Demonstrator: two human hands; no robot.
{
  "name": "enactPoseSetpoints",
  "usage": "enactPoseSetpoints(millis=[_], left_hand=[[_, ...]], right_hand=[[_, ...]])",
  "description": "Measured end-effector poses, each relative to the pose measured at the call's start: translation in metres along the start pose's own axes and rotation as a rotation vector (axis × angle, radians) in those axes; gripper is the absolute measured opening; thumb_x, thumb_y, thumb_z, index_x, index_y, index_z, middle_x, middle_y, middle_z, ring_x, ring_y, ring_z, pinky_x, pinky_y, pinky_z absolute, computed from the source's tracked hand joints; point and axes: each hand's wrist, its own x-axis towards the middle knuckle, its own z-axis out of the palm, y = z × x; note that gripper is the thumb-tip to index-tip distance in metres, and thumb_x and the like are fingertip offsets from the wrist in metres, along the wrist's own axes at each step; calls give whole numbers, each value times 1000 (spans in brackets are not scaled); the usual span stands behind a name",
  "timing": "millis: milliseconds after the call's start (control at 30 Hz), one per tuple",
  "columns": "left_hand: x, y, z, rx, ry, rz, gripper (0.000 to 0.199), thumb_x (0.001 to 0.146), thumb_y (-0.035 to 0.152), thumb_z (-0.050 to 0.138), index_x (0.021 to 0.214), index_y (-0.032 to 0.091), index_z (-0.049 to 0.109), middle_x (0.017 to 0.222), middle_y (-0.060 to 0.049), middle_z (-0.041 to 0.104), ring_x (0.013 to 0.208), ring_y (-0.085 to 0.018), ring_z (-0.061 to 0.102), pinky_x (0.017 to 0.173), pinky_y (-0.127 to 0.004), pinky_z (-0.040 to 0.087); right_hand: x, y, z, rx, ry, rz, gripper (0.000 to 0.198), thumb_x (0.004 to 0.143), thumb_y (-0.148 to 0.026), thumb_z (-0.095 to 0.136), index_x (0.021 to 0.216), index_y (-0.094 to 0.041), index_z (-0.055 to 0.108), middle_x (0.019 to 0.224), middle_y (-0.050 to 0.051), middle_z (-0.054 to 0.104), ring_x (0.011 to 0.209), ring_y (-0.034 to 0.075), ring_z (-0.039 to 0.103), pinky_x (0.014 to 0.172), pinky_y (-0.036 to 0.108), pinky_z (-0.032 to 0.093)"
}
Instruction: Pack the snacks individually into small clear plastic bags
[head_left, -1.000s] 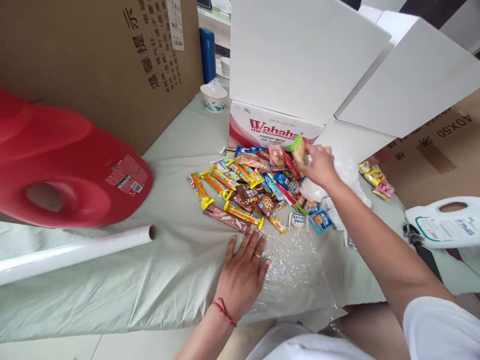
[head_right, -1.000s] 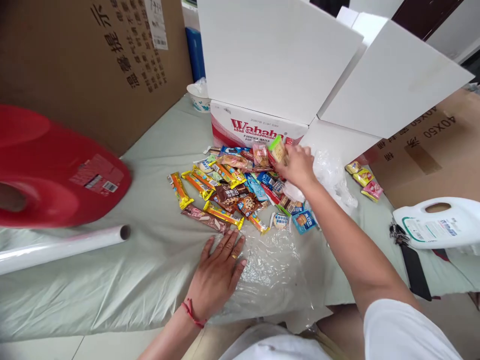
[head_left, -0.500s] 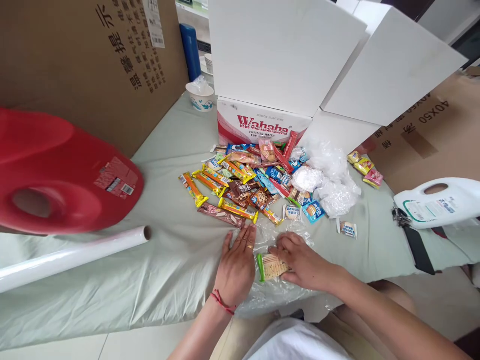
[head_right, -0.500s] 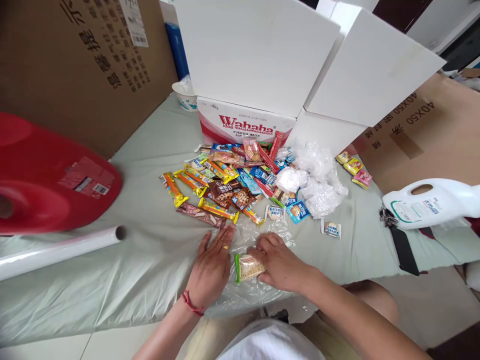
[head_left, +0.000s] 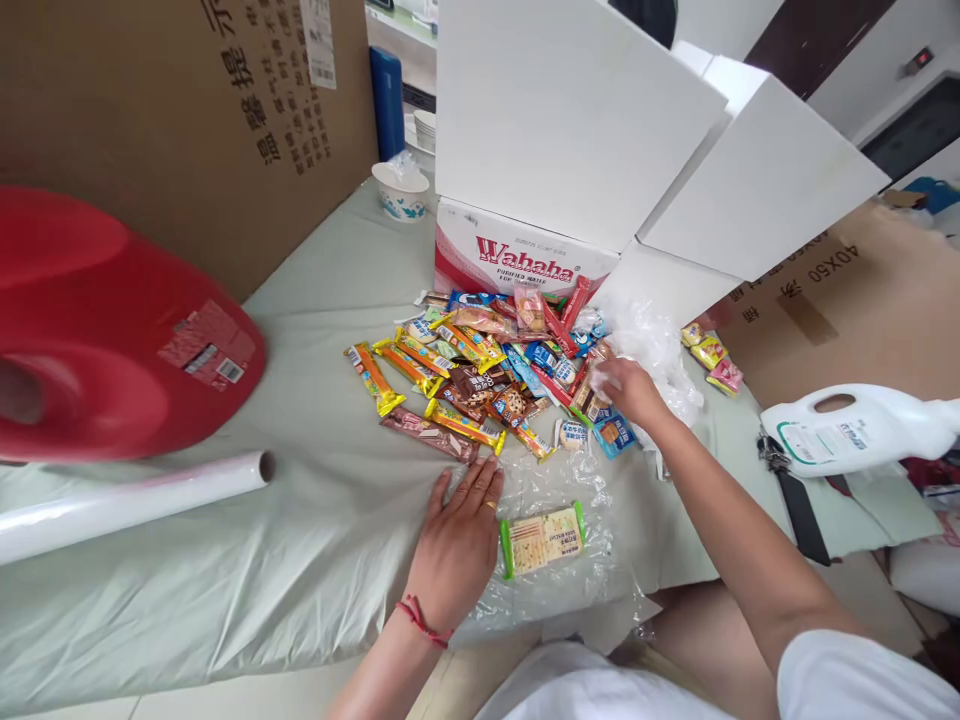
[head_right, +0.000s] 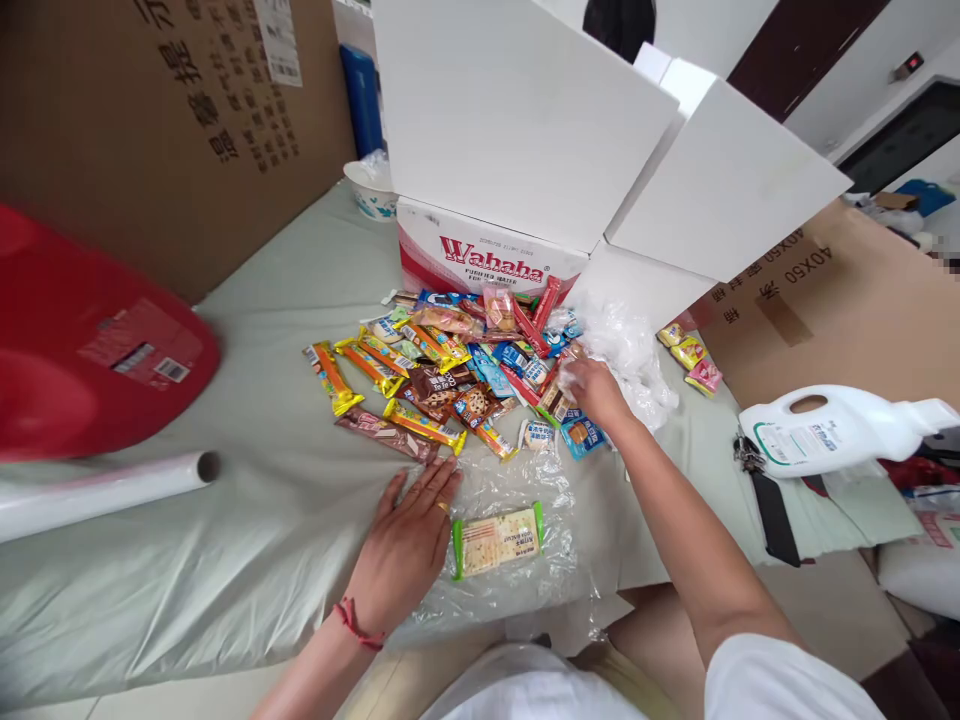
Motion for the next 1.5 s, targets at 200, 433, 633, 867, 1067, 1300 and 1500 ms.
enactPoseSetpoints(millis=[200,433,633,867,1067,1300,1500], left_hand=[[1,1,0,-33,14,-16,50,98,16,40,142,17,64,158,-7,55,147,-26,51,128,-50,24],[1,-1,3,-41,21,-1,50,99,17,39,143,17,63,158,-8,54,147,-28,50,129,-51,21],[2,-2,3,-42,12,-1,49,99,18,42,143,21,64,158,-8,54,147,-29,51,127,-54,27],[4,5,-6,-80,-60,-23,49,102,20,38,146,17,60,161,-12,50,151,-29,46,127,-58,26],[5,6,-6,-95,-111,-56,51,103,22,37,150,17,56,162,-11,49,153,-27,43,129,-58,24],[6,5,-10,-68,-126,-74,54,100,19,38,152,18,55,163,-11,48,154,-27,41,130,-54,23],[9,4,-9,-105,-108,-114,56,100,20,35,153,20,54,163,-11,48,153,-27,43,129,-52,25]], right_hand=[[-37,58,-17,401,312,226,47,86,-45,64,125,-18,70,124,12,73,112,28,68,102,48,52],[-25,8,-14,-349,-245,120,68,75,-20,73,142,-21,64,152,17,56,149,42,37,119,68,28],[-29,-52,8,-597,-147,-100,66,89,-8,53,153,-21,52,168,17,38,159,43,19,120,80,10],[-23,-52,-20,-336,-85,-290,57,87,-30,68,143,-17,60,151,18,56,154,43,30,123,75,14],[-80,-103,-47,16,-225,-484,61,93,-55,68,143,-21,59,132,17,63,126,37,55,107,56,46],[-160,-141,35,-111,-449,-381,70,88,-45,77,149,-17,56,134,19,60,129,38,48,113,55,37],[-170,-129,46,-24,-347,-355,76,88,-53,77,152,-19,54,135,18,61,138,39,42,118,56,32]])
